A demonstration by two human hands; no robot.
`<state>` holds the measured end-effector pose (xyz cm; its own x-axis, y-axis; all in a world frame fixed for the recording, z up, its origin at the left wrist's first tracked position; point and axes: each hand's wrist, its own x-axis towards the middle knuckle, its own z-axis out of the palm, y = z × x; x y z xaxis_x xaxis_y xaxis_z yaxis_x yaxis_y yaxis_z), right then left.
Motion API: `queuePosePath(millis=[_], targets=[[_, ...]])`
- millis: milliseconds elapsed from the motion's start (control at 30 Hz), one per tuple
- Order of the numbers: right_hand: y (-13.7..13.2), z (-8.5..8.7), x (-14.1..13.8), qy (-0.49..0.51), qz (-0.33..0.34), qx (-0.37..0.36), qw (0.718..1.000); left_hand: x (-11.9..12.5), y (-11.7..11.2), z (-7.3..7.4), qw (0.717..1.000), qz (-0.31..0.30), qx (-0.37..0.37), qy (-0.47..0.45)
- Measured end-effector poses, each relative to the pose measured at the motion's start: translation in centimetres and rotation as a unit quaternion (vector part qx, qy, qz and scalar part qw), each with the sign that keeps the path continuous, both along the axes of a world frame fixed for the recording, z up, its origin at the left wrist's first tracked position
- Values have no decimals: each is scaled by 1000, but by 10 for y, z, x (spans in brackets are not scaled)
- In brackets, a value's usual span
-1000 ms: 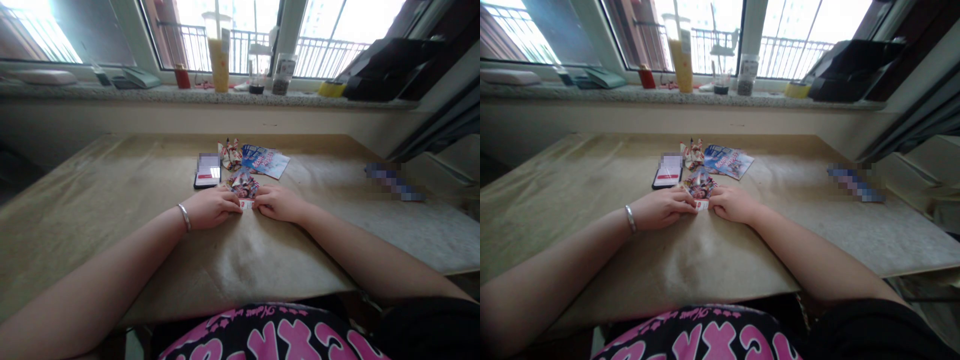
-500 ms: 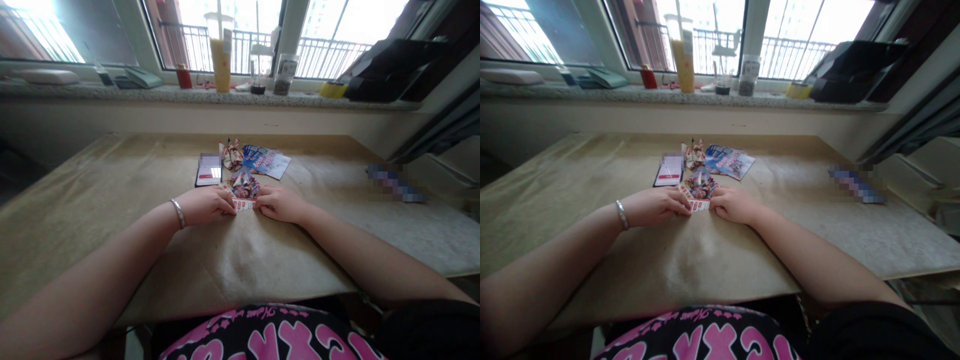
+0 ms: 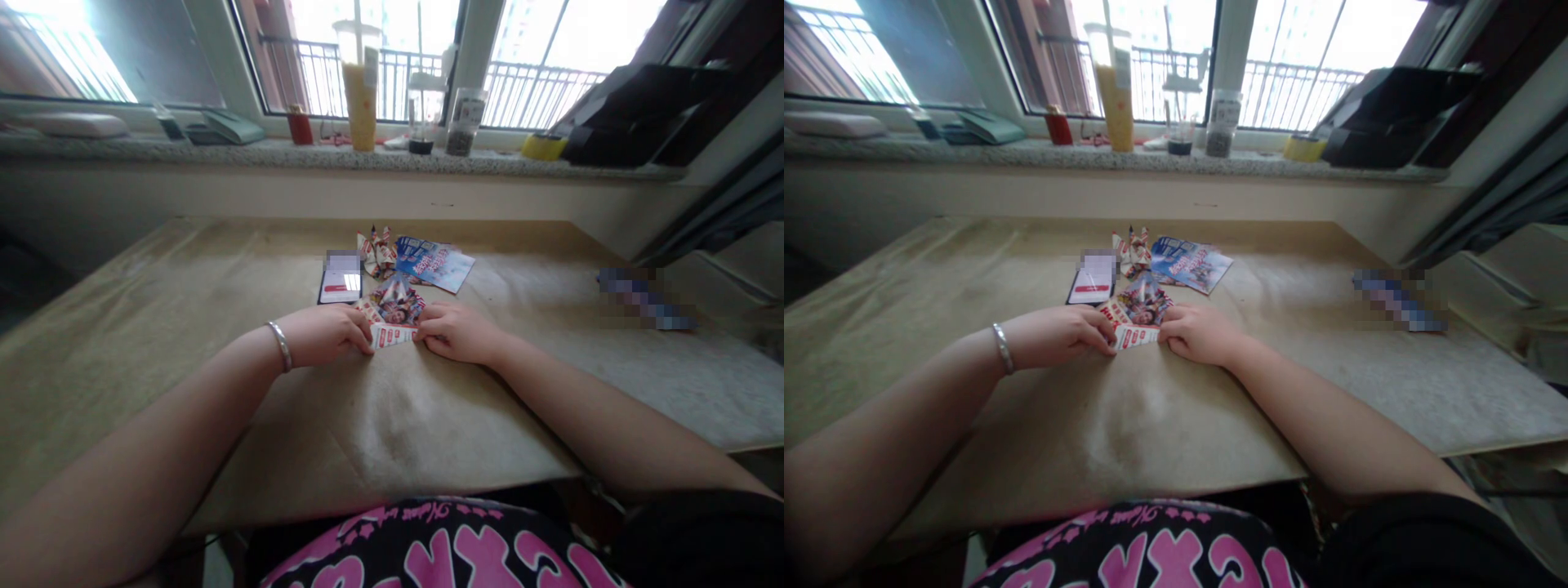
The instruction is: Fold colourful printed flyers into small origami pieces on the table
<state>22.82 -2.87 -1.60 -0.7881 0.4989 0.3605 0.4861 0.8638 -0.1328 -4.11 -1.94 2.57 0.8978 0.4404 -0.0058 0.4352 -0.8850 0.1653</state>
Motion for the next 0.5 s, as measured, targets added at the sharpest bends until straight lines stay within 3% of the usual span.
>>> queuePosePath(millis=[500], targets=[[2,12,13,-29,-14,-70,997,-12,3,5,999,13,-12,28]])
